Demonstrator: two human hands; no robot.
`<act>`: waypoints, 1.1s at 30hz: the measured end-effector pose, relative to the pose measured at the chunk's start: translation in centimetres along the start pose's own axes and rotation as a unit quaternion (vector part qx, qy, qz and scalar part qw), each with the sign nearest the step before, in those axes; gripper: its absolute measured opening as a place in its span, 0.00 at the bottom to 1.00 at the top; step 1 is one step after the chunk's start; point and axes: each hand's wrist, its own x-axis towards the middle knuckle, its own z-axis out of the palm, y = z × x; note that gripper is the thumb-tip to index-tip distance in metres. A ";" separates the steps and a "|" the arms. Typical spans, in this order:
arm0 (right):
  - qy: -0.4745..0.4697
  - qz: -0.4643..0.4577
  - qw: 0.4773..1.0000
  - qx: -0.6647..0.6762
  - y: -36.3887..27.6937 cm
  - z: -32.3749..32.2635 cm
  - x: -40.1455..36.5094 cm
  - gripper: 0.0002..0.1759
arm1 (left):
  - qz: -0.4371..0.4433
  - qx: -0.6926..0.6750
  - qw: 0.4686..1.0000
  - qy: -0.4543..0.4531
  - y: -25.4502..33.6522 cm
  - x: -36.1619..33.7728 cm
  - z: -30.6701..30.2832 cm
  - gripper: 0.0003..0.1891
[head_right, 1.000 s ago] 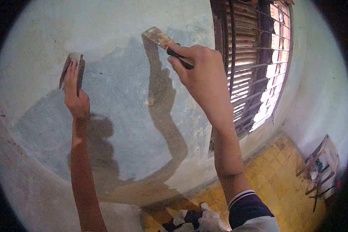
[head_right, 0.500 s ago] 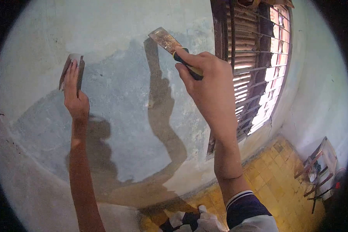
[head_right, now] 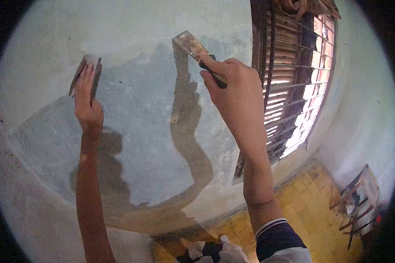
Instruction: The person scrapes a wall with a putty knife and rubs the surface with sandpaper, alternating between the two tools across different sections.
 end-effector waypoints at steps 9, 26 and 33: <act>-0.026 -0.001 0.998 -0.048 0.0 -0.2 0.2 0.20 | 0.026 0.019 0.999 0.044 -0.8 0.4 0.5 0.29; 0.026 0.007 1.000 0.006 -1.1 0.7 -0.4 0.18 | 0.009 0.009 0.998 0.054 -0.1 0.4 0.4 0.25; -0.003 0.014 0.999 -0.039 -1.1 1.7 -0.6 0.18 | 0.018 -0.005 0.999 0.039 -0.4 0.1 0.3 0.26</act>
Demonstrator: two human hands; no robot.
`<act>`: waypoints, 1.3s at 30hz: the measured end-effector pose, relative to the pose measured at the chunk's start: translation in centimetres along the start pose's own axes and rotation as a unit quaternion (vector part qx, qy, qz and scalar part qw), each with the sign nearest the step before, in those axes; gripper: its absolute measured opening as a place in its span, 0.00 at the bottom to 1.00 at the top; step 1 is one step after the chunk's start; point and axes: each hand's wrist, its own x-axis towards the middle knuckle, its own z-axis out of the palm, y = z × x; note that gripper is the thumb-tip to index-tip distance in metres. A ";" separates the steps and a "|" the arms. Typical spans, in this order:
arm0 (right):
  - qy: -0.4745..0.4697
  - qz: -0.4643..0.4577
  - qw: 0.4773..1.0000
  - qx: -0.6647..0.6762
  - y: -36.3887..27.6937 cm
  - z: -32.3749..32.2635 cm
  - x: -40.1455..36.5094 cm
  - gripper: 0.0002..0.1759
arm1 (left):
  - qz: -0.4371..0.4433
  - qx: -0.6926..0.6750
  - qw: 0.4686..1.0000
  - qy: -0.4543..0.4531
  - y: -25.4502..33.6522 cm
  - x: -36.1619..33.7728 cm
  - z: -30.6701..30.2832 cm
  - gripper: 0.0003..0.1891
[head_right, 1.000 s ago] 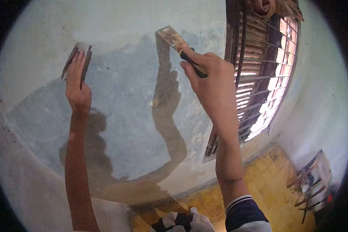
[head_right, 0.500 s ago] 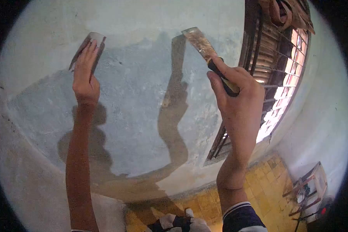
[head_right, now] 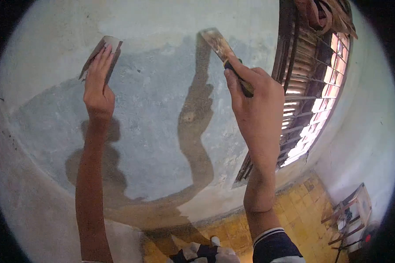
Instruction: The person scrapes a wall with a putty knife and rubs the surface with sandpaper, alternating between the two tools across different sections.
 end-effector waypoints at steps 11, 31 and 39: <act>0.051 -0.054 0.997 0.014 0.2 0.7 0.2 0.13 | 0.002 0.006 1.000 0.008 0.0 0.2 0.1 0.27; 0.048 -0.006 0.999 0.014 -1.2 0.0 -0.6 0.13 | 0.006 0.019 1.000 -0.002 -0.2 0.1 0.0 0.29; 0.022 0.024 0.999 0.027 -1.9 -1.4 -0.8 0.14 | 0.011 0.019 1.000 -0.011 0.1 0.1 -0.3 0.29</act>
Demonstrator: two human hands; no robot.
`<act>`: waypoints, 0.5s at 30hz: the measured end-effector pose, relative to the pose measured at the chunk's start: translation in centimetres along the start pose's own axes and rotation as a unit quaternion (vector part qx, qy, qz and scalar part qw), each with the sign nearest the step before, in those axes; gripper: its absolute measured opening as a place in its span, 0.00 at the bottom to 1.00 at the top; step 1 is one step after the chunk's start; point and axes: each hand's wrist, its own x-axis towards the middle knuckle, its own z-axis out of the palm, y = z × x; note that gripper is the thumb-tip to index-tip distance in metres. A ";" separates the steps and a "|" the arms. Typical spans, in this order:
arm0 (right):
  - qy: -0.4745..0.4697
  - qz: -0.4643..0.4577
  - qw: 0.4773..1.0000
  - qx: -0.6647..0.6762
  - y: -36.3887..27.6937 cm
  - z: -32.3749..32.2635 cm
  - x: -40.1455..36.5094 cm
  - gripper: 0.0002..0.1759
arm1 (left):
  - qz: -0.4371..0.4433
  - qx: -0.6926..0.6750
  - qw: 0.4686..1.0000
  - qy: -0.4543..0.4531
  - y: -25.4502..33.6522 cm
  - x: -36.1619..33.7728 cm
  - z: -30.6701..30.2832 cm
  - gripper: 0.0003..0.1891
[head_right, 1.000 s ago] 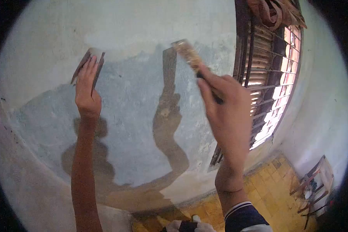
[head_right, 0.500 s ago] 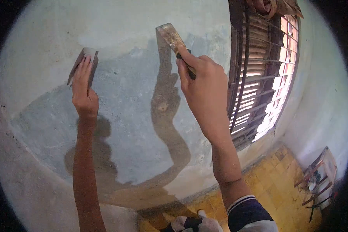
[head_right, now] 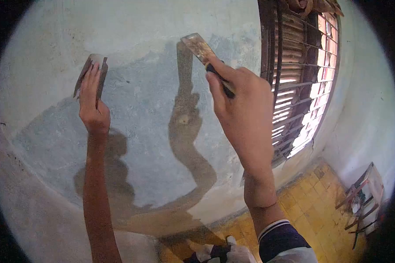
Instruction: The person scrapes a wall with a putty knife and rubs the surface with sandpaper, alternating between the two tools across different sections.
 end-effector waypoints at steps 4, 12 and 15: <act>0.017 0.010 1.000 -0.017 1.0 2.1 0.5 0.16 | 0.014 -0.015 1.000 0.023 -0.3 0.0 0.3 0.29; 0.005 -0.006 0.999 -0.033 1.0 0.9 0.2 0.16 | 0.005 -0.012 1.000 -0.001 -0.1 0.2 -0.1 0.28; 0.025 -0.006 0.999 -0.019 1.4 2.3 0.3 0.15 | 0.006 -0.022 1.000 0.002 0.0 0.1 0.0 0.28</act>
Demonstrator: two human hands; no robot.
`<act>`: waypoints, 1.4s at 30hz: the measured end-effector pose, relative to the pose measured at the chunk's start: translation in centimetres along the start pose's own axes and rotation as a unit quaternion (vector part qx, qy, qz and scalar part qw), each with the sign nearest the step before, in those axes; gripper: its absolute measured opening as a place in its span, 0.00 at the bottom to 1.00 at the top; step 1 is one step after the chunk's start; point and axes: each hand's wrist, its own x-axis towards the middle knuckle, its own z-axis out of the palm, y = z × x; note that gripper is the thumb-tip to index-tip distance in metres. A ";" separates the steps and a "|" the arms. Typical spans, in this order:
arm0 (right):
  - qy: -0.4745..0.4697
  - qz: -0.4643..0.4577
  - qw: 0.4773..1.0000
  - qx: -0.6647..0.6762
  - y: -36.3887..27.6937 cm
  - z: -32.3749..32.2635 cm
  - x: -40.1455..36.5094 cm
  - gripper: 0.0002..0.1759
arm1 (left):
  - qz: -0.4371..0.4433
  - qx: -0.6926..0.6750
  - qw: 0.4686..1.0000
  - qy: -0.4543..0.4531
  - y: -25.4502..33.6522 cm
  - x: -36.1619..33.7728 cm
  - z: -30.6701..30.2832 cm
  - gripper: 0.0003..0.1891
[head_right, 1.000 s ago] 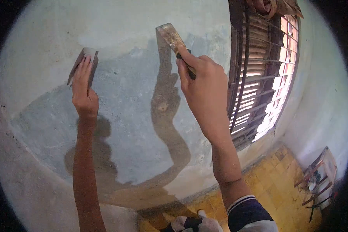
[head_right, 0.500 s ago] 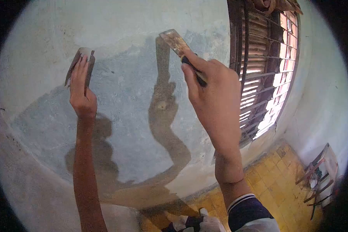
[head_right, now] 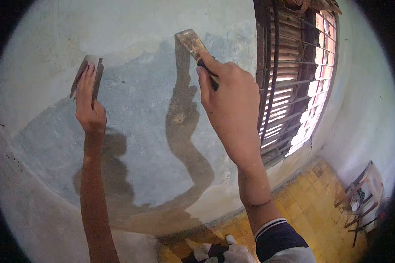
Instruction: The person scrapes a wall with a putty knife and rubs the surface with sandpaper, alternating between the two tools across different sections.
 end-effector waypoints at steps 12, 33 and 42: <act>-0.001 0.020 1.000 0.012 -1.0 -0.3 1.3 0.16 | -0.008 0.015 1.000 -0.002 0.0 -0.1 -0.1 0.29; -0.035 0.009 0.999 -0.017 -0.5 -1.5 0.9 0.17 | 0.002 0.000 1.000 0.013 -0.2 0.2 0.2 0.31; 0.022 -0.018 1.000 0.007 0.1 0.6 1.4 0.17 | -0.003 0.008 1.000 0.004 -0.1 0.0 0.2 0.29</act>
